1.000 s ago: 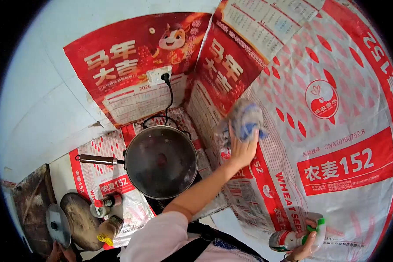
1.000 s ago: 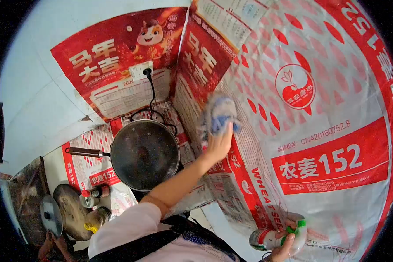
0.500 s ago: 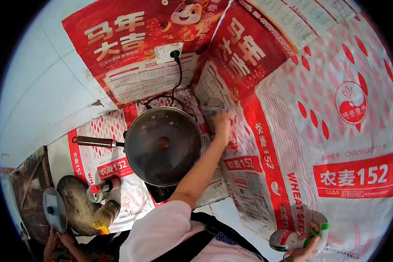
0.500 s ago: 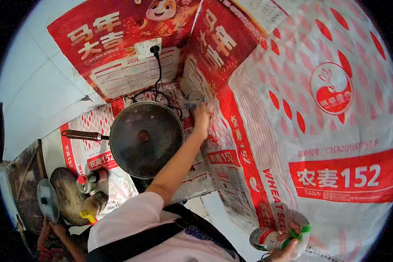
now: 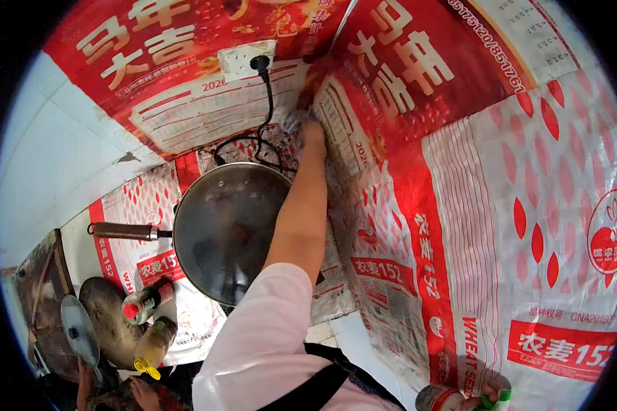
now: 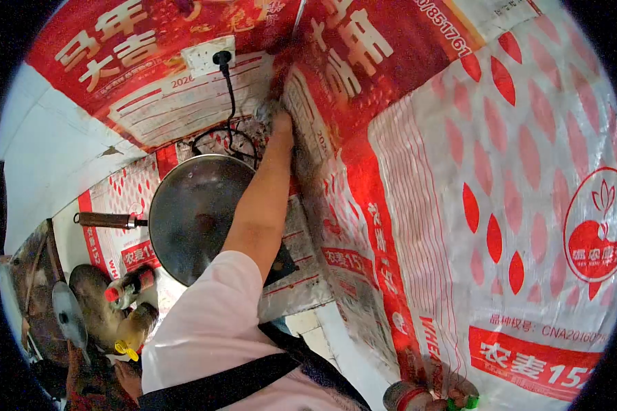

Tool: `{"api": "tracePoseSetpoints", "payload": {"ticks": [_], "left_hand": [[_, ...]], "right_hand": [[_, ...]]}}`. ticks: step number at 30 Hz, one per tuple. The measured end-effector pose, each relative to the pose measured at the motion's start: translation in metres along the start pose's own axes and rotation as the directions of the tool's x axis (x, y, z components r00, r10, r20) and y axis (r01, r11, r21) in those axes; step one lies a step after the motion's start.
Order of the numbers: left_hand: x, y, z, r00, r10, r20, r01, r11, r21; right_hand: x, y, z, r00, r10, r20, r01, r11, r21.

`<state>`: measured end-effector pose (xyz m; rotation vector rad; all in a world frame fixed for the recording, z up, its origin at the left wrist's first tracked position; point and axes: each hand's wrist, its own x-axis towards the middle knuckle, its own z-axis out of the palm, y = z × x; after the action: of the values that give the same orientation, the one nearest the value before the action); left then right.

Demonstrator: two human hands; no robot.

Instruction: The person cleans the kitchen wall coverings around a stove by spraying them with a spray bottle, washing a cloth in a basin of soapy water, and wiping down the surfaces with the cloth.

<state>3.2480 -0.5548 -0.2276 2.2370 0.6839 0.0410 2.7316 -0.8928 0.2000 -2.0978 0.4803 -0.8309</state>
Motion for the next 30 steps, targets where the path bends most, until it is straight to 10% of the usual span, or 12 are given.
{"api": "tracePoseSetpoints", "payload": {"ticks": [1, 2, 8, 14, 17, 23, 26, 29, 30], "left_hand": [[-0.01, 0.008, -0.021, 0.959, -0.265, 0.104, 0.27, 0.735, -0.622], [-0.017, 0.014, -0.032, 0.914, -0.353, 0.2, 0.353, 0.451, -0.819], [-0.037, 0.052, -0.09, 0.913, -0.274, 0.302, 0.295, -0.066, -0.953], [-0.053, 0.071, -0.11, 0.986, -0.125, 0.108, 0.12, 0.095, -0.988], [-0.066, 0.088, -0.103, 0.922, -0.385, -0.044, 0.085, 0.312, -0.946], [-0.054, 0.057, -0.096, 0.975, -0.188, 0.114, 0.208, 0.618, -0.758], [-0.093, 0.026, -0.057, 0.845, -0.289, 0.449, 0.492, 0.091, -0.866], [-0.155, -0.015, 0.046, 0.973, -0.127, 0.191, 0.197, 0.034, -0.98], [-0.208, 0.001, 0.023, 0.761, -0.334, 0.557, 0.631, 0.176, -0.756]], "right_hand": [[0.0, 0.0, 0.001, 1.0, 0.0, 0.0, 0.0, 1.0, 0.003], [0.002, 0.001, 0.002, 1.0, -0.003, -0.001, 0.003, 1.0, 0.007], [0.0, 0.004, 0.0, 1.0, -0.008, -0.007, 0.008, 1.0, 0.028], [-0.006, 0.001, -0.006, 1.0, 0.001, -0.011, -0.001, 1.0, 0.004], [-0.01, 0.001, -0.01, 1.0, -0.014, -0.014, 0.014, 1.0, 0.004], [-0.02, 0.005, -0.026, 0.993, -0.113, 0.018, 0.109, 0.984, 0.14], [-0.015, 0.005, -0.031, 0.97, -0.209, 0.121, 0.186, 0.966, 0.178], [-0.014, -0.004, -0.027, 0.987, -0.146, 0.068, 0.127, 0.965, 0.229], [-0.015, -0.006, -0.028, 0.987, -0.137, 0.082, 0.116, 0.969, 0.219]]}}
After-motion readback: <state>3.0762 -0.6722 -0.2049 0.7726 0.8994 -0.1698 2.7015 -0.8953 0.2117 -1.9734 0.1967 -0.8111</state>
